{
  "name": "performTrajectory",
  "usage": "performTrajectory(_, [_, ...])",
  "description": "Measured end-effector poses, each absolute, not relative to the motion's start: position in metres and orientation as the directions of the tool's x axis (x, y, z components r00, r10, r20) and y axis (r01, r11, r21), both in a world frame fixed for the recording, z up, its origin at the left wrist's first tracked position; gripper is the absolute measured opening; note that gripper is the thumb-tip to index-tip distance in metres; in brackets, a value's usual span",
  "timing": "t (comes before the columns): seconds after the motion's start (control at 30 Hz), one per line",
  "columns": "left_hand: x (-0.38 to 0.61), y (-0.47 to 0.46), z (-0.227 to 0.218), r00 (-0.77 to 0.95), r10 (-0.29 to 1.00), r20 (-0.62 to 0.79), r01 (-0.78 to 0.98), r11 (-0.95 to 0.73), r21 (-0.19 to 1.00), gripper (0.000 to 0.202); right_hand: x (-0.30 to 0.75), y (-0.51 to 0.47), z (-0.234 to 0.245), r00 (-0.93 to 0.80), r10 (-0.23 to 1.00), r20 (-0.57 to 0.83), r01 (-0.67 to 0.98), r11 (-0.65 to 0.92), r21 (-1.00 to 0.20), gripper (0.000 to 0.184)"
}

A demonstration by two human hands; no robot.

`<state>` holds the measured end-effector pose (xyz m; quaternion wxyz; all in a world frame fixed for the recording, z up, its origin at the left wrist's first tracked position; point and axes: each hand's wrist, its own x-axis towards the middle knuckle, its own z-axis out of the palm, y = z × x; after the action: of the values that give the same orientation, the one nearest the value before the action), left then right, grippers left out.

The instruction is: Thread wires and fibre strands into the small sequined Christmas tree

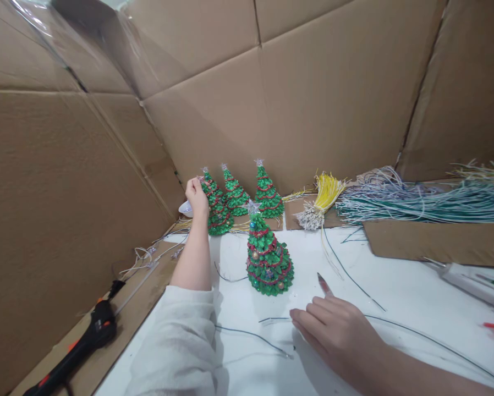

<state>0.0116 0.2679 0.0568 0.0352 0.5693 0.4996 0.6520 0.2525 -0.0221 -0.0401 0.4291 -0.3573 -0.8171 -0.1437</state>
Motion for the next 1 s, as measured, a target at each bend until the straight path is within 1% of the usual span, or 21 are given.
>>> performTrajectory(0.27, [0.002, 0.264, 0.066, -0.255, 0.704, 0.663, 0.452, -0.519, 0.726, 0.035, 0.253, -0.022, -0.039, -0.382, 0.465, 0.799, 0.704, 0.706, -0.075, 0.027])
performTrajectory(0.5, [-0.003, 0.265, 0.073, -0.182, 0.732, 0.656, 0.433, -0.540, 0.722, 0.029, 0.253, -0.023, -0.038, -0.378, 0.469, 0.798, 0.704, 0.705, -0.081, 0.029])
performTrajectory(0.77, [-0.011, 0.263, 0.075, -0.096, 0.738, 0.668, 0.462, -0.561, 0.687, 0.030, 0.255, -0.024, -0.046, -0.402, 0.508, 0.762, 0.702, 0.705, -0.100, 0.027])
performTrajectory(1.0, [-0.012, 0.260, 0.078, -0.063, 0.738, 0.672, 0.549, -0.537, 0.641, 0.030, 0.255, -0.025, -0.047, -0.400, 0.513, 0.760, 0.710, 0.698, -0.097, 0.025])
